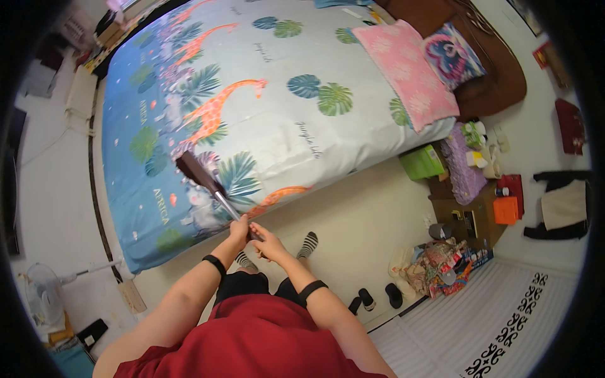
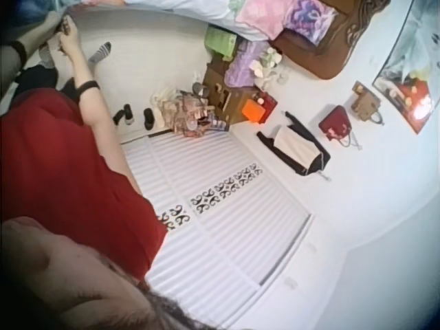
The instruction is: Dusting a door and nearby surfaces using a handheld brush.
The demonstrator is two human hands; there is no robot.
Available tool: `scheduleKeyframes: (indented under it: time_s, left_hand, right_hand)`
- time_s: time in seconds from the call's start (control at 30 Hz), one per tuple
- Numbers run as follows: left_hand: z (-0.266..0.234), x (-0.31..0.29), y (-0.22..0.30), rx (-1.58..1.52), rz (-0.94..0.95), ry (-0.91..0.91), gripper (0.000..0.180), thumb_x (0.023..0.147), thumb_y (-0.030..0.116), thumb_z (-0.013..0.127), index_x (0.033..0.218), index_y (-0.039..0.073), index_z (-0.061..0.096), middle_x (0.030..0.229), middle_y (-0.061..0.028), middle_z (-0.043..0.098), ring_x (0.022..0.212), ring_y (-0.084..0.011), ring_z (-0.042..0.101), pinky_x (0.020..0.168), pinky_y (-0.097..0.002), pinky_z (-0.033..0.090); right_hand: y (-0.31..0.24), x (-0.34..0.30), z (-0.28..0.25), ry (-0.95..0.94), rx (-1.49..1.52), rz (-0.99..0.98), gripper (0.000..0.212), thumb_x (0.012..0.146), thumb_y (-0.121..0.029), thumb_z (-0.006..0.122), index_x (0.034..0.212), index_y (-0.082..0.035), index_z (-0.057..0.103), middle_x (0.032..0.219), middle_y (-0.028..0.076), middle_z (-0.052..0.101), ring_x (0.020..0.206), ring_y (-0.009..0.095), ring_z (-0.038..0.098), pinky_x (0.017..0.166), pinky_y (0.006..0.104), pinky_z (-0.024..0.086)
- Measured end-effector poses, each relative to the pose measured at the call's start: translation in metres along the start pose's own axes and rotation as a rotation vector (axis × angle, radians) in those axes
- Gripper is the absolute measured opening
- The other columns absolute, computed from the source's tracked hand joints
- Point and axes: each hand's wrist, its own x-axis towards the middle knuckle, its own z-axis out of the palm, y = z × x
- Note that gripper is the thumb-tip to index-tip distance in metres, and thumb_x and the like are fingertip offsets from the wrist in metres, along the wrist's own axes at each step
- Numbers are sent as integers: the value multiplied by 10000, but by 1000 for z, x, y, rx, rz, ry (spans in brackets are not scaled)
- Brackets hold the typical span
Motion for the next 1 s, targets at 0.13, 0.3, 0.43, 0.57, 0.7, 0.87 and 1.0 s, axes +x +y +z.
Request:
scheduleKeyframes:
  time_s: [0.13,0.3,0.43,0.57,0.7,0.87,1.0]
  left_hand:
    - [173,-55,-38,482,138,-159,382,909,303,560,775,-55,559,646,-144,609,546,-234,636,452,-367,500]
    - [306,-69,-127,939,278,-457,458,889,357,576,928,-99,572,688,-157,636,589,-280,655,504,-392,518]
    - [386,-164,-163,1091,24,-786,415,891,318,563,888,-95,597,704,-170,648,600,-292,649,532,-406,522]
    - [404,-205,-190,1573,211,-1135,369,894,290,569,837,-75,581,674,-130,623,551,-245,590,505,-383,477]
    - [368,-236,-214,1476,-173,-1093,311,882,260,595,885,-51,583,796,-145,642,681,-261,629,593,-396,508]
    - [361,-252,-211,1384,-661,-1206,242,906,221,586,1004,5,541,981,-178,630,872,-303,633,783,-447,535]
    - [378,-291,-209,1249,-675,-1264,272,937,190,553,1119,36,423,1006,-162,606,933,-327,599,852,-524,501]
  right_hand:
    - [77,-54,-111,364,224,-213,642,886,-115,575,1465,-197,309,837,69,610,543,108,573,379,227,398]
    - [95,-151,-178,753,537,-163,625,925,-168,543,1481,-223,265,800,65,594,560,136,582,398,241,401]
    - [90,-223,-205,971,941,-19,518,927,-211,547,1397,-212,329,780,71,584,607,169,603,409,286,420]
    - [93,-256,-209,1002,1351,-125,325,919,-240,546,1212,-194,414,803,52,576,662,179,607,459,328,446]
    - [118,-300,-170,961,1404,-254,259,914,-243,548,1140,-167,447,829,46,570,685,174,599,479,331,454]
    - [135,-366,-102,1085,1136,-295,657,905,-224,573,1472,-165,246,864,71,615,672,159,622,512,275,478]
    - [125,-392,-31,1159,973,-318,659,891,-206,606,1455,-156,270,952,60,622,722,132,612,582,281,499]
